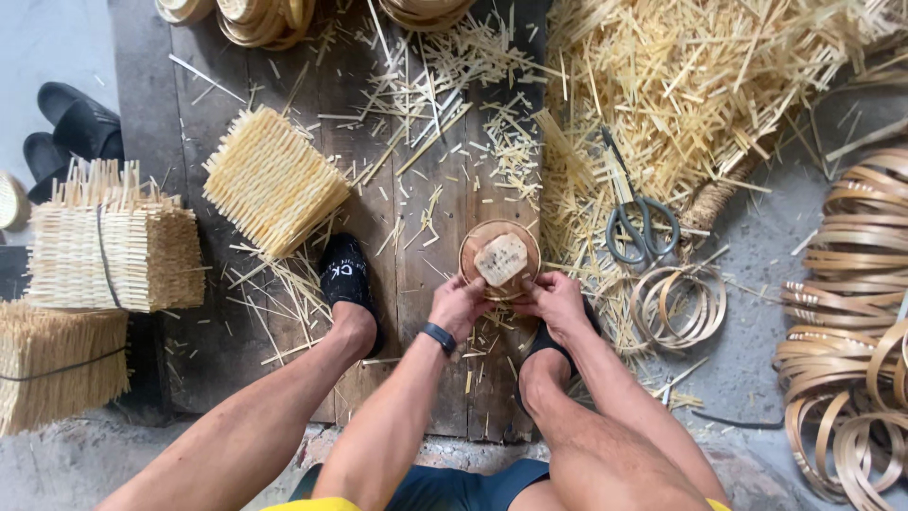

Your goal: The person sits on a wooden platform assembling woven bamboo basket panels. They press a woven bamboo mat into a round bamboo rim, trim protruding bamboo strips with scissors, and set finished pieces aside with other completed baskets.

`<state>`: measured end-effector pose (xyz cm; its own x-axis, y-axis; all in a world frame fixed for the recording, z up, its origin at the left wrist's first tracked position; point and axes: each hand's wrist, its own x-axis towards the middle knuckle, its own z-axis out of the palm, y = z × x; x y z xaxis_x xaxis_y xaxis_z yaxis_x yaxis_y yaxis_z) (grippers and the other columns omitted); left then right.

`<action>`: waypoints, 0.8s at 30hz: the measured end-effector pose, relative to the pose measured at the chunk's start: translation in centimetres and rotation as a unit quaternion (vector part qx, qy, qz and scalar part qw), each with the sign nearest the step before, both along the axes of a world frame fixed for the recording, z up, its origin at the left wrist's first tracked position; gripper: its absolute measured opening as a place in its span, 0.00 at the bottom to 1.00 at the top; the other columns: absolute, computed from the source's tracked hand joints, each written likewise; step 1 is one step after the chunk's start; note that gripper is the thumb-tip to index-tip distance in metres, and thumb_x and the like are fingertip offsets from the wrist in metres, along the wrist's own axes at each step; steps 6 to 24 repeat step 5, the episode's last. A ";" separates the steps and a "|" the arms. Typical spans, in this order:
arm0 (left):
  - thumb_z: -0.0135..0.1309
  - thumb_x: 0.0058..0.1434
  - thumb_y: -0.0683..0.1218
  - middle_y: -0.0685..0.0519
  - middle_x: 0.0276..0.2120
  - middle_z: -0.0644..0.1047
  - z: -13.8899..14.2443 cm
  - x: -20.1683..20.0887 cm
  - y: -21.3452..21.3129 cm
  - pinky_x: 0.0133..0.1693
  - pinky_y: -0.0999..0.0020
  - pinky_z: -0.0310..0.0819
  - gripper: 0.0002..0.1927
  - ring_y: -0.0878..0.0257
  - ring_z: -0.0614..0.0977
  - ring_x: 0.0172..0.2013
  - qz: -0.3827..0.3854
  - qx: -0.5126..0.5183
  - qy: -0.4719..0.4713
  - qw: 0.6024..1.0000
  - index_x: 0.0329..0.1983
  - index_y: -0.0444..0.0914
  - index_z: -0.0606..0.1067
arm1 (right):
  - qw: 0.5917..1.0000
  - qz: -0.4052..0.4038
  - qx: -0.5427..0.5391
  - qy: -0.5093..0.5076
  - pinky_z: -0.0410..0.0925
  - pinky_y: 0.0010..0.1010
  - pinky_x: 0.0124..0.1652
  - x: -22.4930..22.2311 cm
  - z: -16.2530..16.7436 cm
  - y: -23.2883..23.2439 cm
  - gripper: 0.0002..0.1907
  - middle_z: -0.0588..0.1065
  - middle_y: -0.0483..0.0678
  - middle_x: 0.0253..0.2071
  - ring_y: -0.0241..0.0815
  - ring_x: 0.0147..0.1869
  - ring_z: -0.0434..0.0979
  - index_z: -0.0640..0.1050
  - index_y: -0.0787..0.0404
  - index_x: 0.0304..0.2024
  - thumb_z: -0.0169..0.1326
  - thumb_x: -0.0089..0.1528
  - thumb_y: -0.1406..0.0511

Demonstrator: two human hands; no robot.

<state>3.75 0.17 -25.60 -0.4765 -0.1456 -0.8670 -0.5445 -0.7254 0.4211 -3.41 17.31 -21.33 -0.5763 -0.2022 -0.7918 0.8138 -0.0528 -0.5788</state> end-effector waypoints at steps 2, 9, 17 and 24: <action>0.54 0.65 0.39 0.53 0.41 0.82 0.0 0.5 1.2 0.34 0.66 0.84 0.13 0.62 0.84 0.36 0.024 -0.016 0.014 0.999 0.53 0.39 0.77 | 0.999 0.006 0.048 0.025 0.81 0.42 0.31 0.3 -0.2 -0.7 0.12 0.77 0.57 0.39 0.52 0.35 0.83 0.72 0.75 0.42 0.57 0.63 0.70; 0.54 0.66 0.39 0.52 0.40 0.83 -0.7 0.1 1.6 0.33 0.66 0.82 0.12 0.62 0.84 0.36 0.018 -0.052 -0.047 0.997 0.53 0.36 0.77 | 0.998 -0.007 0.049 0.024 0.81 0.42 0.32 0.4 -0.5 -0.9 0.12 0.78 0.61 0.39 0.54 0.35 0.84 0.71 0.77 0.43 0.57 0.63 0.71; 0.54 0.66 0.39 0.52 0.40 0.83 -0.7 0.1 1.6 0.33 0.66 0.82 0.12 0.62 0.84 0.36 0.018 -0.052 -0.047 0.997 0.53 0.36 0.77 | 0.998 -0.007 0.049 0.024 0.81 0.42 0.32 0.4 -0.5 -0.9 0.12 0.78 0.61 0.39 0.54 0.35 0.84 0.71 0.77 0.43 0.57 0.63 0.71; 0.54 0.66 0.39 0.52 0.40 0.83 -0.7 0.1 1.6 0.33 0.66 0.82 0.12 0.62 0.84 0.36 0.018 -0.052 -0.047 0.997 0.53 0.36 0.77 | 0.998 -0.007 0.049 0.024 0.81 0.42 0.32 0.4 -0.5 -0.9 0.12 0.78 0.61 0.39 0.54 0.35 0.84 0.71 0.77 0.43 0.57 0.63 0.71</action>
